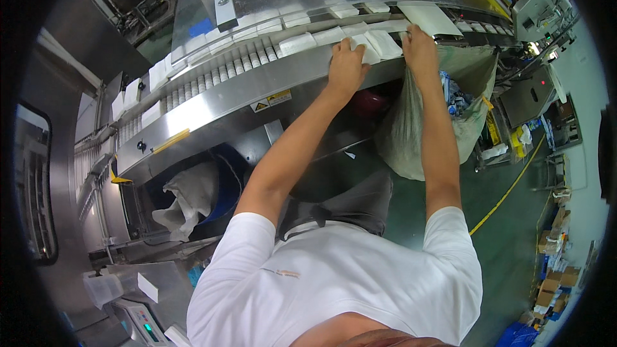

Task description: The person takes white rectangular blocks from a conveyor belt, places them into blue plastic pouches, and uses shears to trim the edges of the pouches.

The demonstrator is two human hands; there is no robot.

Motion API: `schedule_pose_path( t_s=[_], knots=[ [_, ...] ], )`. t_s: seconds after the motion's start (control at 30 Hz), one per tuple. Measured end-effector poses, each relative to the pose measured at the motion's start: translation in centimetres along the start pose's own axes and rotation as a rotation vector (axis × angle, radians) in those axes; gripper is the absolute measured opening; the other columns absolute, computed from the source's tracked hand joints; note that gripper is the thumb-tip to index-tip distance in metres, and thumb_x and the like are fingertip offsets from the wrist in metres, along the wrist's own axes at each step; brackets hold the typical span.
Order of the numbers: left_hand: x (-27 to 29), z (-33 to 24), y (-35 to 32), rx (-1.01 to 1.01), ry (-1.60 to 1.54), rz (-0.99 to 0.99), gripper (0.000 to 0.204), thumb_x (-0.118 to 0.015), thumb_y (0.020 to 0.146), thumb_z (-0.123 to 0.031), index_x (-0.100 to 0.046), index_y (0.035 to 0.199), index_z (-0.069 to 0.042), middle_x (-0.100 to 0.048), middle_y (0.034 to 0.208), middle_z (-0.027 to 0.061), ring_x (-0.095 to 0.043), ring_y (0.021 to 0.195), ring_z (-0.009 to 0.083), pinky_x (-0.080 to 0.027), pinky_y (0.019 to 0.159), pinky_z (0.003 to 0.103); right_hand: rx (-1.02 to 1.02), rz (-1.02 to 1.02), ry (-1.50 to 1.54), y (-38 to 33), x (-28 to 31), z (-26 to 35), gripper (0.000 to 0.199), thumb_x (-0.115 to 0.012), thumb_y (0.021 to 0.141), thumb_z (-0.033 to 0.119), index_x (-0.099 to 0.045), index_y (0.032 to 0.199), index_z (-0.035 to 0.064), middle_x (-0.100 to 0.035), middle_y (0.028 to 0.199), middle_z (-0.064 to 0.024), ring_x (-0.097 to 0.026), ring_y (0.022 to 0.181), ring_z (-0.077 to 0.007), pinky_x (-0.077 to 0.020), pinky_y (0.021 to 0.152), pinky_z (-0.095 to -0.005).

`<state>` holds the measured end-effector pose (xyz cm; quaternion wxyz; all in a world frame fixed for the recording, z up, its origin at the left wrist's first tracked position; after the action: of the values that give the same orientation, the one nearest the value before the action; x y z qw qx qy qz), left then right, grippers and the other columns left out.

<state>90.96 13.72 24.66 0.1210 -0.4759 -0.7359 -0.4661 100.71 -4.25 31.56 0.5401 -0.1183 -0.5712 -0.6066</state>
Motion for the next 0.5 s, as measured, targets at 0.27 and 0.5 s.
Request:
schedule_pose_path(
  t_s=[0.27, 0.5],
  knots=[
    [7.6, -3.5, -8.6, -0.083, -0.132, -0.101, 0.056, -0.086, 0.079, -0.011, -0.059, 0.128, -0.006, -0.049, 0.145, 0.0232, -0.049, 0.132, 0.0459, -0.046, 0.109, 0.050, 0.314, 0.277, -0.097, 11.7, -15.0, 1.1, 0.053, -0.069, 0.088, 0.033, -0.064, 0.136, 0.0089, -0.069, 0.125, -0.0245, -0.064, 0.118, -0.0420, -0.0489, 0.105, -0.0494],
    [13.6, -0.7, -24.8, 0.190, -0.194, 0.050, 0.042, -0.081, 0.082, -0.005, -0.064, 0.120, -0.005, -0.053, 0.141, 0.0199, -0.051, 0.132, 0.0409, -0.045, 0.108, 0.045, 0.207, 0.327, -0.285, 13.8, -21.5, 7.6, 0.065, -0.075, 0.086, 0.039, -0.059, 0.142, 0.0098, -0.060, 0.143, -0.0205, -0.058, 0.131, -0.0395, -0.0458, 0.112, -0.0494]
  ],
)
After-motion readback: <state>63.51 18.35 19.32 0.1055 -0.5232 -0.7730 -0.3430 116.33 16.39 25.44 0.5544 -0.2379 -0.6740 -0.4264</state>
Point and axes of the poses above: each hand's wrist, its own y-axis towards the middle knuckle, its own x-axis out of the back of the hand, z = x × y, the point moved 7 cm from there along y, towards the middle knuckle
